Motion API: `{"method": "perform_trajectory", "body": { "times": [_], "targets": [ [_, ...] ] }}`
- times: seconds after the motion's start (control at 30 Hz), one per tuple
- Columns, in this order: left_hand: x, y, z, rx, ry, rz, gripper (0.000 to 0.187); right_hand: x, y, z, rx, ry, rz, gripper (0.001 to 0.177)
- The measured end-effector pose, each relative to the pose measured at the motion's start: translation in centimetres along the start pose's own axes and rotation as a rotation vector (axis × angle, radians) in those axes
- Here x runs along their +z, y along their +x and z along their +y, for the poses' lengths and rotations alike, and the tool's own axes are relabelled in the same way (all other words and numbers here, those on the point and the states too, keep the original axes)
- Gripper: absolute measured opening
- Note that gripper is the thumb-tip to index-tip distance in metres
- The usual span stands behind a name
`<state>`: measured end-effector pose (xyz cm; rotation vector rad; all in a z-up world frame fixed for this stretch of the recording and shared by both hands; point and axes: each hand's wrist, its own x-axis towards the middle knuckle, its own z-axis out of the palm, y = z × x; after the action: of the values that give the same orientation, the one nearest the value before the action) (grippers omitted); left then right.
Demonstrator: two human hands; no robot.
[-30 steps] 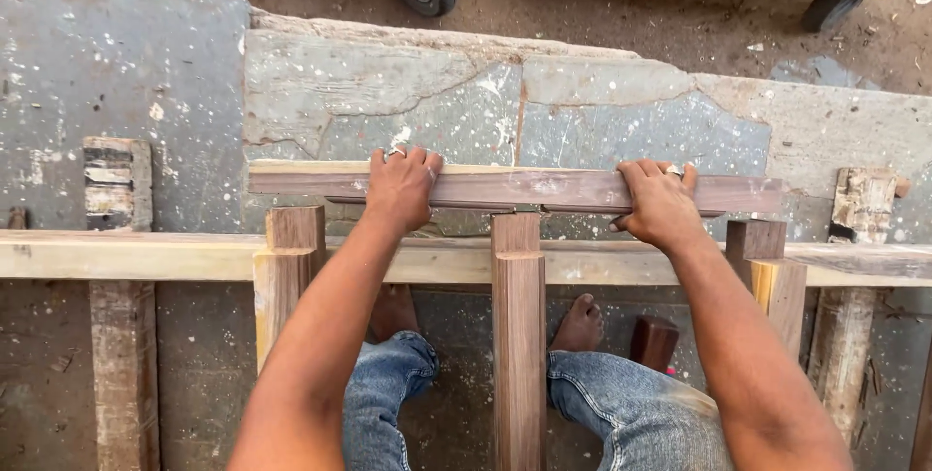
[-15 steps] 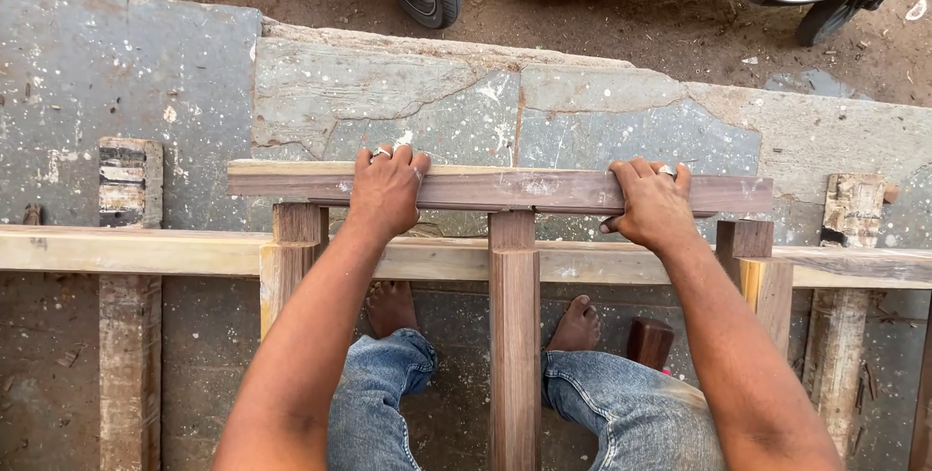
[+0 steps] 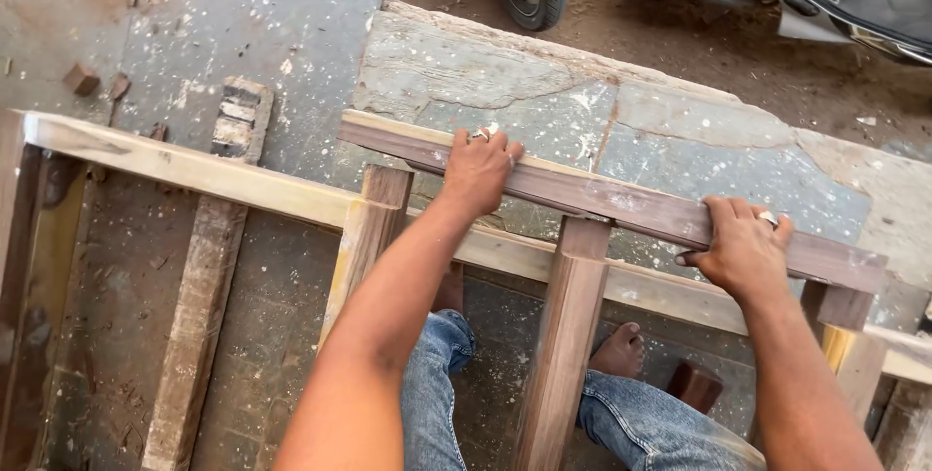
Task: Assembling and hammering wooden frame components and applying adhesive.
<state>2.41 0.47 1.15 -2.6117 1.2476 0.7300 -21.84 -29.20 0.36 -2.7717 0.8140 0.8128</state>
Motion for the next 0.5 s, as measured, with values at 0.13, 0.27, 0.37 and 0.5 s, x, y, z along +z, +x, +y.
{"method": "perform_trajectory", "body": {
  "times": [0.13,0.27,0.37,0.5],
  "targets": [
    [-0.9,-0.5,0.3,0.006,0.002,-0.007,0.065,0.1,0.6,0.3,0.007,-0.042,-0.006,0.105],
    [-0.9,-0.5,0.6,-0.006,0.010,-0.031,0.066,0.2,0.9,0.5,0.010,-0.057,-0.002,0.105],
    [-0.3,-0.2,1.0,-0.020,-0.004,-0.021,0.066,0.7,0.9,0.8,0.009,-0.046,-0.002,0.106],
    [0.0,-0.8,1.0,-0.041,-0.025,-0.001,0.060,1.4,1.6,1.0,-0.025,-0.062,0.064,0.105]
  ]
}}
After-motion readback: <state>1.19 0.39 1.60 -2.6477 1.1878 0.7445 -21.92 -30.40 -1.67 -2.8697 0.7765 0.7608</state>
